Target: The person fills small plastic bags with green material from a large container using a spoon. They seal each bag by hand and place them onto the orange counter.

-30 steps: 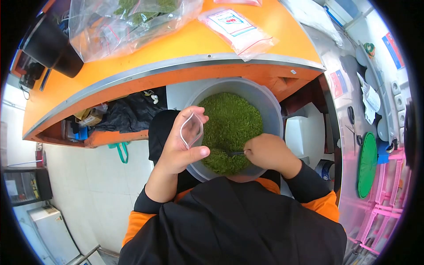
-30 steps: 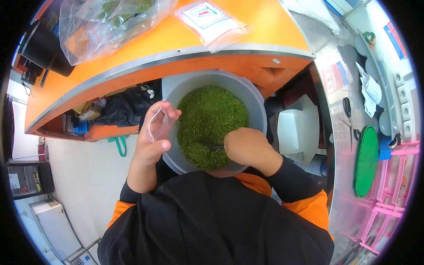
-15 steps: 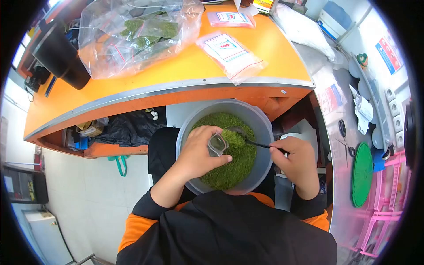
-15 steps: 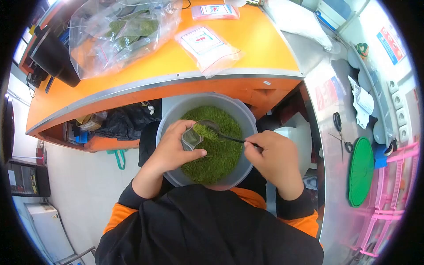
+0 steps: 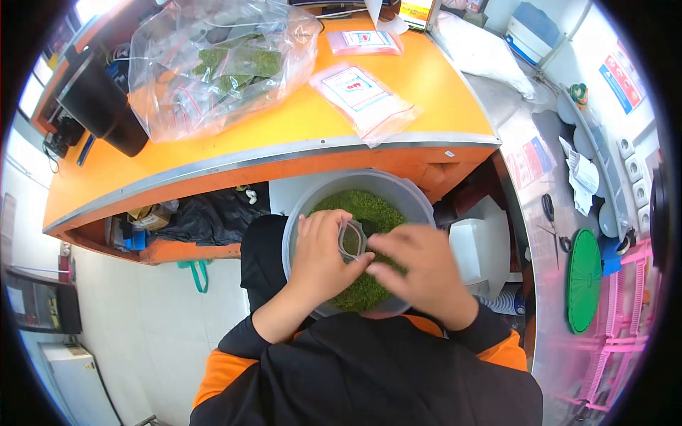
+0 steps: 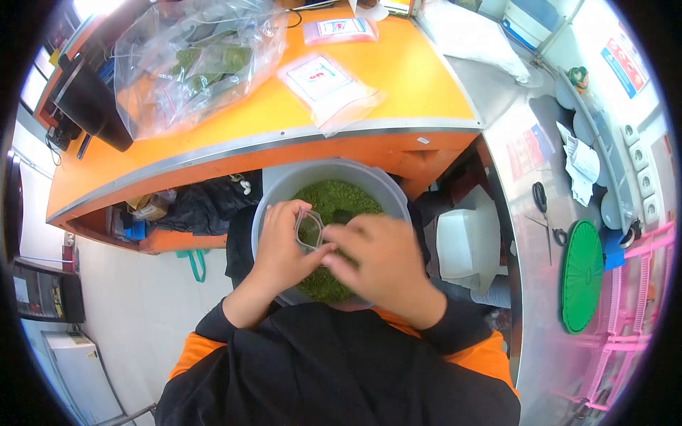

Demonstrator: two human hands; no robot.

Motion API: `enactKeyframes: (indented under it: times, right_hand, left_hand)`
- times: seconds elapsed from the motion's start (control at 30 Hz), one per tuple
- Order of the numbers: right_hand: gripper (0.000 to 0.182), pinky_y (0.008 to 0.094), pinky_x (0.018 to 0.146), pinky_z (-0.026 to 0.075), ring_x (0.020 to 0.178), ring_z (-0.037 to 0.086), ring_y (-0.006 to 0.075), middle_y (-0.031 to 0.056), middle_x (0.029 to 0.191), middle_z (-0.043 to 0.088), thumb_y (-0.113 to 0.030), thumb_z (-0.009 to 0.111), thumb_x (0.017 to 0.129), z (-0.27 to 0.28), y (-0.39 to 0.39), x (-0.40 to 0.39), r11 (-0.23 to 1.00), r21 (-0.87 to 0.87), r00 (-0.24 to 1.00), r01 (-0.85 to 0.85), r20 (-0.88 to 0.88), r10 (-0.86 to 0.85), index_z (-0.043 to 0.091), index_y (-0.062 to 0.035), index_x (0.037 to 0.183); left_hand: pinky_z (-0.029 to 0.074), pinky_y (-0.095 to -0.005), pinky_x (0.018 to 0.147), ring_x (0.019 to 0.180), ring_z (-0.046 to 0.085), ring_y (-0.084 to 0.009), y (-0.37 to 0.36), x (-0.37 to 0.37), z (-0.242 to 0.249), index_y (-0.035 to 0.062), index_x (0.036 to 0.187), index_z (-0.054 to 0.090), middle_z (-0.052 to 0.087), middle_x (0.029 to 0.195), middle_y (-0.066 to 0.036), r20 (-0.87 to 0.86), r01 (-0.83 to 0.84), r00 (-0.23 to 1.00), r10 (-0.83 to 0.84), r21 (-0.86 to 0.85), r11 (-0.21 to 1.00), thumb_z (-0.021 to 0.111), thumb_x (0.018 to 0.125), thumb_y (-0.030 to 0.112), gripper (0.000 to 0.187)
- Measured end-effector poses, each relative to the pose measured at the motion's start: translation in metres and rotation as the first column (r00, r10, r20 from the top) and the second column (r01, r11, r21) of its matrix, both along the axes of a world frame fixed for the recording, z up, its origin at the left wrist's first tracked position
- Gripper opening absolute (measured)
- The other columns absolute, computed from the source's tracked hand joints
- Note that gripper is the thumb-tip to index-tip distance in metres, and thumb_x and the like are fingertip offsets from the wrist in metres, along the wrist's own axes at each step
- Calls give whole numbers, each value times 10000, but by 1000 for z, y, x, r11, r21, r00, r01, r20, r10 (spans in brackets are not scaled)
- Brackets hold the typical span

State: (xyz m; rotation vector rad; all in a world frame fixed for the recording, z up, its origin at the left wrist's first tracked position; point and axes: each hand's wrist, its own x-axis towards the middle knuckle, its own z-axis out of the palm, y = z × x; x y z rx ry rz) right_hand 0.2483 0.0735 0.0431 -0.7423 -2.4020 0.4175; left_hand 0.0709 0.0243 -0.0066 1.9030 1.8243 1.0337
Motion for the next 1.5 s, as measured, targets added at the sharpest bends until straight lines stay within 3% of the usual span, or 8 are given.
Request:
enactKeyframes:
  times: [0.13,0.33,0.47,0.6,1.07,1.23,1.33,1.5]
  right_hand:
    - [142,362,591,438,669,565,239,36,749,563,-167,692,704,-20,-1,-13,1000,-14,999,-6,-33,5,651,-147,839]
    - [92,366,567,454,647,574,264,69,742,565,-105,637,766,-18,4,-7,992,-124,998,-17,-54,11,624,-89,857]
    - [72,369,604,467,672,585,290,100,766,584,-72,592,814,0,0,0,959,-282,981,-6,-186,-49,580,-51,882]
    - [47,355,624,469,682,582,307,122,785,585,-32,547,828,4,-1,8,936,-344,961,-77,-276,-23,551,-35,875]
    - [72,380,652,456,728,571,304,110,814,591,-62,581,790,21,22,-15,971,-216,976,-100,-212,54,561,-44,856]
    - [155,386,702,434,821,563,264,58,870,609,-99,588,765,5,103,-17,895,411,982,175,-141,-128,577,-74,918]
    - [207,390,680,423,809,557,250,53,889,617,-108,581,753,9,114,-20,896,417,981,154,44,-190,594,-82,958]
    - [249,418,666,413,789,536,283,81,875,595,-109,564,762,14,130,-34,933,338,993,122,-35,-117,603,-77,1005]
  left_hand:
    - [278,-573,982,1074,478,-341,-1,2,-7,47,1184,435,521,1083,-133,-40,-25,999,32,166,986,791,628,226,684]
    - [424,-383,902,1011,559,-237,8,-17,7,24,1373,291,580,1058,-118,506,283,831,-231,-28,959,818,643,259,931]
    - [460,-301,804,793,626,-172,9,-27,37,51,1111,584,640,805,-53,561,446,792,-239,-265,855,747,748,220,433]
    - [491,-335,745,705,623,-250,11,-33,35,35,866,654,638,742,-92,319,535,806,-498,-36,844,635,840,198,166]
    - [474,-355,615,694,599,-283,6,-38,56,65,838,676,628,739,-98,-4,435,900,-436,76,897,645,810,182,124]
    - [475,-338,598,667,621,-231,17,-75,111,74,883,702,663,764,-101,-97,29,995,-3,266,964,622,829,196,155]
    - [480,-335,634,700,632,-257,59,-117,158,50,999,662,656,780,-144,-30,-402,890,454,418,815,610,840,271,277]
    - [433,-432,860,1026,542,-357,108,-170,167,34,1316,412,590,1083,-200,-351,-492,654,670,474,730,711,734,344,724]
